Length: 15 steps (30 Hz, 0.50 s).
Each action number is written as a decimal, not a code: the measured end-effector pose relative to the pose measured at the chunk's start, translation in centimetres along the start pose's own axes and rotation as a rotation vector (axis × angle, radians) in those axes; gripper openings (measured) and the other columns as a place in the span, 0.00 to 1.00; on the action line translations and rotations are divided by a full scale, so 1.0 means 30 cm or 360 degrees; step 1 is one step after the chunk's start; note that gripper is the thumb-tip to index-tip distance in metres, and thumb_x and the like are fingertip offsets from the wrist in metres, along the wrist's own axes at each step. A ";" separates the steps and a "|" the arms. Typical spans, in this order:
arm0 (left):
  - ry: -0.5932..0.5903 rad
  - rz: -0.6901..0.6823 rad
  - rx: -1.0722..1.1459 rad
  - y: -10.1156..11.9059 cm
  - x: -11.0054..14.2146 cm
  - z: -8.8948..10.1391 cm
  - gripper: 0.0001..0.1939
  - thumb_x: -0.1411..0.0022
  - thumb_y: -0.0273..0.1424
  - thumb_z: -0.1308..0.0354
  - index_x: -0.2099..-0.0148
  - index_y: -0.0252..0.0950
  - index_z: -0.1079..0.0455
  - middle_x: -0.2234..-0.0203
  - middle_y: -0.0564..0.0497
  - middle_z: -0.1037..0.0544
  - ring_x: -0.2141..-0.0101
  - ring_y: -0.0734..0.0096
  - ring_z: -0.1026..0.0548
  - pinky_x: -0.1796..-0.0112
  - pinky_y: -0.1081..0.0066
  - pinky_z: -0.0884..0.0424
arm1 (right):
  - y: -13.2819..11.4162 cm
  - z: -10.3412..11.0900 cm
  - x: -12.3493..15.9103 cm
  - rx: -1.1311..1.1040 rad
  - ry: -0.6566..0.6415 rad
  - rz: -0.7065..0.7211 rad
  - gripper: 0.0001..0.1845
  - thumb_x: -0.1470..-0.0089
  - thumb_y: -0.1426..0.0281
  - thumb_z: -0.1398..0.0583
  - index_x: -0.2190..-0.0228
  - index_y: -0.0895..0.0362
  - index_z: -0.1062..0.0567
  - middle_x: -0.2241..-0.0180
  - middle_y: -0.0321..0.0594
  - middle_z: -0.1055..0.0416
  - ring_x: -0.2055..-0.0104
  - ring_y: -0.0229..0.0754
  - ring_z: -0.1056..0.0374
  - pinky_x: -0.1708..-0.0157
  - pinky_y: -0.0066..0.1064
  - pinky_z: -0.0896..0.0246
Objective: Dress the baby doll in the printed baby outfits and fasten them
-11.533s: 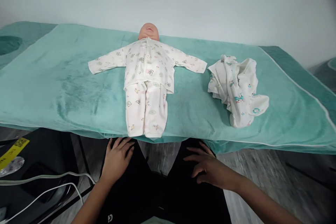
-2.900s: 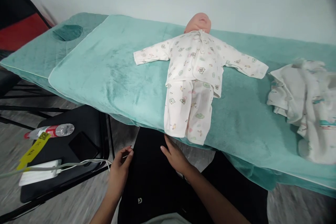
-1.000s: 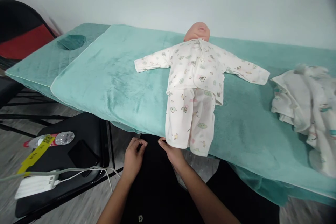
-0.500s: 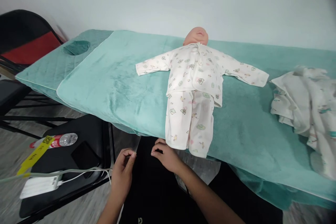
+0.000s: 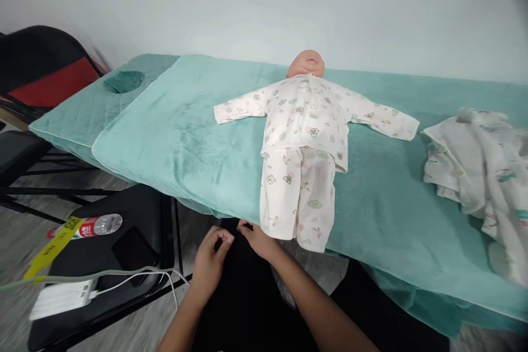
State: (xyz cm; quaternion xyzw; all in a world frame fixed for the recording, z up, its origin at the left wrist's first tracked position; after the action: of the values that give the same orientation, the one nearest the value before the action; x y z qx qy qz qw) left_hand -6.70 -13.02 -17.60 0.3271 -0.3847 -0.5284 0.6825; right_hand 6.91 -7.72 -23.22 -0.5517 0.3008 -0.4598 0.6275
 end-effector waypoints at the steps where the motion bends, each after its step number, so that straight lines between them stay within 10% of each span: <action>1: 0.0017 0.0004 0.0056 0.013 0.015 0.018 0.12 0.35 0.40 0.46 0.68 0.38 0.32 0.70 0.53 0.30 0.67 0.68 0.30 0.62 0.70 0.35 | -0.004 0.006 0.018 -0.0015 -0.0045 0.0003 0.09 0.41 0.68 0.42 0.71 0.55 0.24 0.69 0.35 0.28 0.60 0.42 0.32 0.49 0.38 0.40; 15: 0.0535 0.0282 0.0325 -0.013 0.049 0.131 0.16 0.41 0.46 0.40 0.62 0.37 0.29 0.69 0.51 0.25 0.66 0.68 0.28 0.62 0.71 0.31 | -0.069 -0.012 0.134 0.0084 -0.0121 0.0115 0.04 0.48 0.74 0.35 0.71 0.53 0.21 0.64 0.34 0.29 0.60 0.39 0.33 0.56 0.32 0.41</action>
State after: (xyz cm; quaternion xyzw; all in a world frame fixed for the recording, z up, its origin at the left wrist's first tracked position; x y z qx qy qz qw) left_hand -10.09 -14.69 -15.73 0.4431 -0.3443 -0.3627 0.7440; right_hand 7.68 -11.45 -20.76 -0.5408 0.2842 -0.4231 0.6691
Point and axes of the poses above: each hand's wrist, its own x-axis away from the middle knuckle, its own z-axis out of the back of the hand, y = z × x, the point moved 6 cm from there along -x, towards the middle knuckle
